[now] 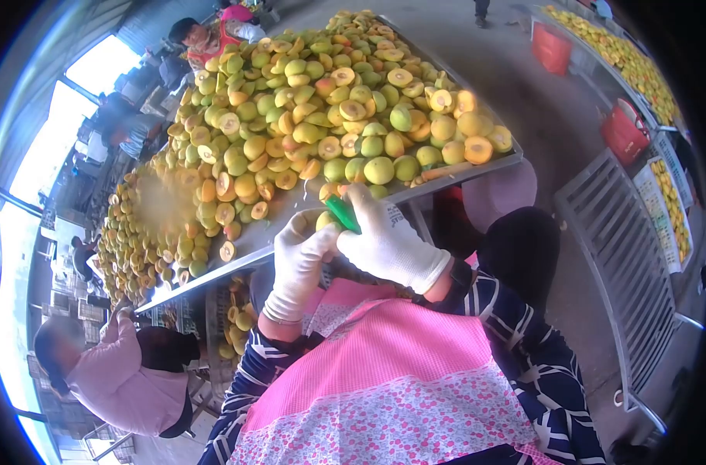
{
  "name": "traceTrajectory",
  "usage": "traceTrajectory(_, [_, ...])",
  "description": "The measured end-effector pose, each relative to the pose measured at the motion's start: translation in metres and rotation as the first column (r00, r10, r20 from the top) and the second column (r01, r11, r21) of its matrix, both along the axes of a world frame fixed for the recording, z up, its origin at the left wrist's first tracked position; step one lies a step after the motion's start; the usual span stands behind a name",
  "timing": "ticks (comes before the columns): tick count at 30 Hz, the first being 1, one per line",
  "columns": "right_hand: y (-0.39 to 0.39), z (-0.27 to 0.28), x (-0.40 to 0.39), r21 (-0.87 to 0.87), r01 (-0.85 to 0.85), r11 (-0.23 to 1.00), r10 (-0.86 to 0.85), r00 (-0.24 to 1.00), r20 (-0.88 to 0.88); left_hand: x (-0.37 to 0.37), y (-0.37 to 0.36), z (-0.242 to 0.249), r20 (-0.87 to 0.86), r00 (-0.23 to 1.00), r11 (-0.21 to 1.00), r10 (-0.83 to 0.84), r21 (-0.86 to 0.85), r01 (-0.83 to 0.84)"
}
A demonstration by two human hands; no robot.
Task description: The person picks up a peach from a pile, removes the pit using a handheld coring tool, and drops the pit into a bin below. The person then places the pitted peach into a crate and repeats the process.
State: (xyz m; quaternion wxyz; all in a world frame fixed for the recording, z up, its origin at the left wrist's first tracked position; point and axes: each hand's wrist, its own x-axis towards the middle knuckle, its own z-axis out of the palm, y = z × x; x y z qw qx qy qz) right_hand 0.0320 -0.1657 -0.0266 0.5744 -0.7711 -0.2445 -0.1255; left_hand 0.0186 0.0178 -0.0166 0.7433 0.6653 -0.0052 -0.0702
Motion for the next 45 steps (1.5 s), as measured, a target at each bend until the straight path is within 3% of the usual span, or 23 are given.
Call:
traceTrajectory(7, [0.000, -0.009, 0.004, 0.185, 0.011, 0.983, 0.002, 0.998, -0.066, -0.013, -0.024, 0.006, 0.145, 0.961, 0.971, 0.237, -0.032, -0.235])
traceTrajectory(10, [-0.008, -0.008, 0.005, 0.274, -0.042, 0.961, 0.128, 0.944, -0.305, -0.007, -0.012, 0.004, 0.089, 0.984, 0.984, 0.155, -0.100, -0.146])
traceTrajectory(12, [-0.014, -0.001, 0.003, 0.224, -0.071, 0.972, 0.154, 0.910, -0.384, -0.005, -0.005, 0.003, 0.075, 0.993, 0.989, 0.093, -0.124, -0.083])
traceTrajectory(14, [-0.028, -0.005, 0.005, 0.109, -0.115, 0.987, 0.149, 0.904, -0.401, -0.003, 0.004, -0.004, 0.080, 0.996, 0.963, 0.035, -0.269, -0.013])
traceTrajectory(15, [-0.033, -0.009, 0.005, -0.034, -0.144, 0.989, 0.132, 0.962, -0.240, -0.003, 0.008, -0.007, 0.083, 0.997, 0.940, 0.009, -0.342, 0.019])
traceTrajectory(17, [-0.046, -0.028, 0.006, -0.342, -0.106, 0.934, 0.064, 0.989, -0.132, -0.005, 0.008, -0.002, 0.016, 1.000, 0.903, -0.024, -0.428, 0.029])
traceTrajectory(20, [-0.047, -0.029, -0.001, -0.292, -0.145, 0.945, 0.060, 0.958, -0.281, -0.005, 0.008, -0.001, -0.017, 0.997, 0.837, -0.080, -0.543, 0.058])
traceTrajectory(22, [-0.041, -0.007, -0.009, -0.063, -0.207, 0.976, 0.158, 0.883, -0.441, -0.003, 0.011, -0.011, -0.003, 0.991, 0.819, -0.131, -0.564, 0.106])
traceTrajectory(25, [-0.030, 0.020, -0.018, 0.080, -0.297, 0.951, 0.293, 0.797, -0.529, -0.007, 0.008, -0.011, -0.053, 0.998, 0.855, -0.017, -0.519, -0.014])
traceTrajectory(28, [-0.014, 0.012, -0.021, -0.013, -0.380, 0.925, 0.330, 0.820, -0.468, -0.007, 0.006, -0.011, 0.048, 0.993, 0.933, 0.108, -0.350, -0.084])
traceTrajectory(31, [0.004, 0.005, -0.022, 0.074, -0.353, 0.933, 0.353, 0.852, -0.387, -0.010, -0.002, -0.006, 0.100, 0.981, 0.915, 0.168, -0.386, -0.118])
traceTrajectory(35, [0.018, 0.001, -0.024, -0.043, -0.268, 0.963, 0.254, 0.946, -0.201, -0.011, -0.008, 0.000, 0.118, 0.959, 0.907, 0.256, -0.374, -0.196])
traceTrajectory(38, [0.027, -0.004, -0.029, -0.011, -0.267, 0.964, 0.256, 0.934, -0.248, -0.013, -0.011, 0.008, 0.259, 0.904, 0.940, 0.339, -0.060, -0.335])
traceTrajectory(41, [0.028, 0.003, -0.025, -0.010, -0.312, 0.950, 0.293, 0.903, -0.313, -0.010, -0.017, 0.017, 0.220, 0.884, 0.911, 0.412, -0.102, -0.399])
traceTrajectory(45, [0.025, 0.002, -0.020, 0.106, -0.425, 0.899, 0.434, 0.830, -0.351, -0.005, -0.013, 0.019, 0.262, 0.907, 0.944, 0.329, -0.085, -0.318])
